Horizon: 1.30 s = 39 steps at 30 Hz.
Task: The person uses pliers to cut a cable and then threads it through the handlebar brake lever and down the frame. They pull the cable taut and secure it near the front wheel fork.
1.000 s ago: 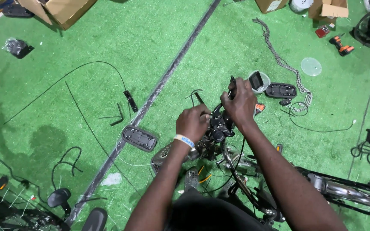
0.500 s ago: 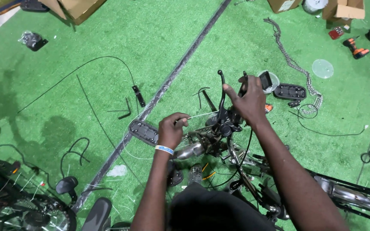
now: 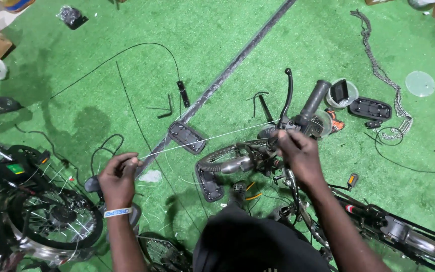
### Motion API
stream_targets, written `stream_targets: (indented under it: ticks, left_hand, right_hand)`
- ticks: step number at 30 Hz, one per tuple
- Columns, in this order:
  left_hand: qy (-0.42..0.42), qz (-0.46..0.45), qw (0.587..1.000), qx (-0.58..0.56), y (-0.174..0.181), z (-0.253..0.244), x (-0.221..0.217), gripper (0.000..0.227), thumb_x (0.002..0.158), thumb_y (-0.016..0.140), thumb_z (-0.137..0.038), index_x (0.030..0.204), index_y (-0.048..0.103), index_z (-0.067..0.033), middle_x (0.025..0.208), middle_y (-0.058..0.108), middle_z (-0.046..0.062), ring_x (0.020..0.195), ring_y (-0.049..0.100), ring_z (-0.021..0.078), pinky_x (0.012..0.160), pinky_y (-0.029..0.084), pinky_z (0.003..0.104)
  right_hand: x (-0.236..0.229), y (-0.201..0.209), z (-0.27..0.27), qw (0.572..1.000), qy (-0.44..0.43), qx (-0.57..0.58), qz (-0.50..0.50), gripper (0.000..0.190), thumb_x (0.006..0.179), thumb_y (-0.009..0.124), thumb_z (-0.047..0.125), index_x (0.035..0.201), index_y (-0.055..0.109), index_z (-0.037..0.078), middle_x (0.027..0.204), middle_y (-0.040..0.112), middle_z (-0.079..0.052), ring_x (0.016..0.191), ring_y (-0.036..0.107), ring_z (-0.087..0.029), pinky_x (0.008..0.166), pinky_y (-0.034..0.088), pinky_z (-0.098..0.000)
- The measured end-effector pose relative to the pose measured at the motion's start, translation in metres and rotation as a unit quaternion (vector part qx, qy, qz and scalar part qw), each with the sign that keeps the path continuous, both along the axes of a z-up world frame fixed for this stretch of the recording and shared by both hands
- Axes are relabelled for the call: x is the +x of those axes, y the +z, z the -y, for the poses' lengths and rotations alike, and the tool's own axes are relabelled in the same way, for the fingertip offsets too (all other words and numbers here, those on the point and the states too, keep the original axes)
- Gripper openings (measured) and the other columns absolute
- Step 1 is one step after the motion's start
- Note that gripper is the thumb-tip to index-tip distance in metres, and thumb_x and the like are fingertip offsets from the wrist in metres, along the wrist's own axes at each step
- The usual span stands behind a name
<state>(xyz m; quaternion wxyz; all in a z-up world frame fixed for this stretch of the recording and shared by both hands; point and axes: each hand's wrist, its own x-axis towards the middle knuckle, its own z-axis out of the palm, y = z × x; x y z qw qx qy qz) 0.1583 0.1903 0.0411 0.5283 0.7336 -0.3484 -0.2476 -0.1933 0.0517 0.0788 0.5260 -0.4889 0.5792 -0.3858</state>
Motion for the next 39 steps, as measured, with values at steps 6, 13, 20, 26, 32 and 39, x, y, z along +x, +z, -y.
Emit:
stream_targets:
  ticks: [6,13,20,26,32,39]
  left_hand:
    - [-0.071,0.019,0.996,0.050,0.032,-0.006,-0.016,0.018,0.087,0.064,0.006,0.097,0.075,-0.0034,0.073,0.070,0.016,0.076,0.065,0.0197,0.080,0.052,0.037]
    - [-0.181,0.031,0.971,0.154,0.023,-0.009,-0.040,0.014,0.080,0.071,-0.003,0.086,0.080,-0.0119,0.068,0.075,0.012,0.068,0.070,0.0238,0.074,0.054,0.038]
    - [-0.047,0.084,0.978,0.187,0.008,-0.031,-0.019,0.016,0.085,0.069,-0.007,0.088,0.078,-0.0196,0.069,0.072,0.004,0.072,0.068,0.0204,0.077,0.052,0.035]
    - [-0.011,0.103,0.975,0.196,-0.001,-0.071,-0.002,0.013,0.085,0.070,-0.007,0.088,0.078,-0.0165,0.069,0.071,0.008,0.075,0.069,0.0265,0.078,0.052,0.038]
    - [-0.007,0.023,0.988,0.155,0.001,-0.081,-0.011,0.017,0.086,0.067,-0.001,0.095,0.077,-0.0116,0.076,0.072,0.013,0.079,0.067,0.0219,0.081,0.053,0.038]
    - [-0.012,0.009,0.996,0.088,0.018,-0.076,-0.022,0.020,0.087,0.064,0.002,0.100,0.076,-0.0075,0.080,0.072,0.017,0.081,0.069,0.0245,0.080,0.054,0.038]
  right_hand:
    - [0.037,-0.011,-0.001,0.987,0.005,0.119,0.103,0.048,0.091,0.065,0.018,0.128,0.048,-0.007,0.057,0.051,-0.007,0.043,0.040,-0.008,0.035,0.035,-0.0195]
    - [0.060,0.014,0.021,0.986,-0.033,0.121,0.110,0.029,0.100,0.051,0.022,0.116,0.053,-0.001,0.058,0.044,0.006,0.040,0.038,-0.003,0.033,0.032,-0.0164]
    - [0.074,-0.004,0.011,0.946,-0.138,0.149,0.254,0.009,0.094,0.050,0.011,0.102,0.047,0.008,0.067,0.045,0.003,0.042,0.033,-0.003,0.036,0.026,-0.0159]
    - [0.079,0.008,0.012,0.938,-0.153,0.165,0.263,0.017,0.100,0.041,0.020,0.112,0.046,0.009,0.086,0.058,-0.001,0.044,0.032,-0.004,0.035,0.026,-0.0174]
    - [0.084,-0.073,0.056,0.929,-0.215,0.204,0.222,0.022,0.102,0.031,0.021,0.116,0.047,0.011,0.071,0.056,0.002,0.043,0.031,-0.008,0.036,0.026,-0.0218]
    - [0.114,-0.029,0.057,0.914,-0.246,0.167,0.276,0.030,0.103,0.023,0.028,0.112,0.047,0.012,0.065,0.045,0.003,0.044,0.029,-0.007,0.038,0.026,-0.0204]
